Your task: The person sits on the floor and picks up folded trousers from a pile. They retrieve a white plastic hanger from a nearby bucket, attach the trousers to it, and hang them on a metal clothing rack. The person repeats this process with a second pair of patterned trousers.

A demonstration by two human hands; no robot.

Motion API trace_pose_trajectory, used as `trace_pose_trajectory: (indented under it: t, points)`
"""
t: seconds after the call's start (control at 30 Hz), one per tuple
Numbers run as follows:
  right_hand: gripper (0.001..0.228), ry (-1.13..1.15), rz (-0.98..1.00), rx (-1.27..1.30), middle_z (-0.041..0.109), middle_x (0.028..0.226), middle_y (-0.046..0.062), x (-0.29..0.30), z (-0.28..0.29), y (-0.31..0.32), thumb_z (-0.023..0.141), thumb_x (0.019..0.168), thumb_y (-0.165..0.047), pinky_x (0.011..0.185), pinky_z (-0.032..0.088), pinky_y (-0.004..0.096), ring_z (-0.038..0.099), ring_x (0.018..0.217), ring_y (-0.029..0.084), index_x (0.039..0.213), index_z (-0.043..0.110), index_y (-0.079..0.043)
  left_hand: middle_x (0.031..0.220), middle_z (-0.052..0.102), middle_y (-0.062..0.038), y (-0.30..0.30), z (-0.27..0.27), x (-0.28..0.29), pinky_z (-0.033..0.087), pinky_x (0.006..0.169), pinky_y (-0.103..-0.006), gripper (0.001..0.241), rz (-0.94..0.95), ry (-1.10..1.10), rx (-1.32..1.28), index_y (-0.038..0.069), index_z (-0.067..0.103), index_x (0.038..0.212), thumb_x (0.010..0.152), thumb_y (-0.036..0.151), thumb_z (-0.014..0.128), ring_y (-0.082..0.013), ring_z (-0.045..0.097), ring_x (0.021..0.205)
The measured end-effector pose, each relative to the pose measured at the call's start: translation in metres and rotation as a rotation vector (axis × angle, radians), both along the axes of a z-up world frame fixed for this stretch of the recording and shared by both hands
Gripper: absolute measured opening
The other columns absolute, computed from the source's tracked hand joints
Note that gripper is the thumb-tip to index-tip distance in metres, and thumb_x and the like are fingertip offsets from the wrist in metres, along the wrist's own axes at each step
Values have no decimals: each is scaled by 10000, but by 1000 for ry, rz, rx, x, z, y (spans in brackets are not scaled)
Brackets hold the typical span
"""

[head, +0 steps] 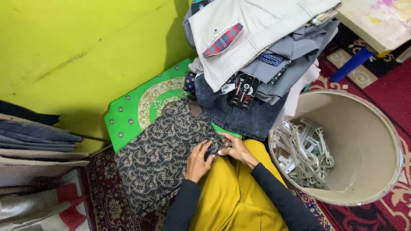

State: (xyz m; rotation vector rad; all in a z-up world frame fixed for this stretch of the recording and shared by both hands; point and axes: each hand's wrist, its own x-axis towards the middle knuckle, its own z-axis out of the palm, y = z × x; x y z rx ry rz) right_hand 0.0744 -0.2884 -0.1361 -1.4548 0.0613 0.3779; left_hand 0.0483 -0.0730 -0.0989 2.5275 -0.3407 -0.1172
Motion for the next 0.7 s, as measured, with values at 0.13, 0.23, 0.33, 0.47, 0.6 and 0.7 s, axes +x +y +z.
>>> trace_pose_trajectory:
  t: [0.13,0.23,0.33,0.47,0.6,0.7]
  points:
    - [679,-9,-66,-28,565,963,57,-4,-7,1,854,681,27,746,631,263,619,802,82,1323,698,-131,1044,765,-52,33,-18,23,619,826,-314,137,44,0,-206,173,776,1070,949,177,713,-225,749,985]
    - [509,0,-136,-54,609,920,92,-6,-15,4,802,697,34,739,649,301,658,774,117,1185,780,-111,919,783,-122,50,7,37,594,814,-373,118,254,33,-385,123,783,1034,944,164,719,-242,753,933]
    - [396,-85,-155,-231,651,915,100,-1,-33,4,798,736,-31,733,657,324,698,788,161,1106,810,-172,947,784,-149,59,10,50,570,850,-397,160,310,51,-461,117,797,1037,908,202,757,-261,738,1005]
    - [588,-392,-86,-578,582,1327,193,-6,21,21,734,933,-425,1034,491,492,548,1171,301,1442,588,-168,972,790,-105,70,-3,59,563,884,-390,128,259,106,-435,175,803,1021,913,232,763,-239,738,1035]
    - [403,-528,-82,-570,686,1165,128,11,-42,33,802,850,-186,1008,507,483,615,1149,310,1219,669,-94,952,787,-145,67,22,58,570,852,-402,111,249,80,-415,128,794,1014,924,143,731,-274,745,999]
    - [371,-861,-100,-527,666,989,32,13,-52,30,694,638,26,920,512,451,620,1011,287,950,692,-175,966,784,-159,72,20,67,573,852,-427,119,239,52,-412,108,770,1039,941,138,710,-295,743,1001]
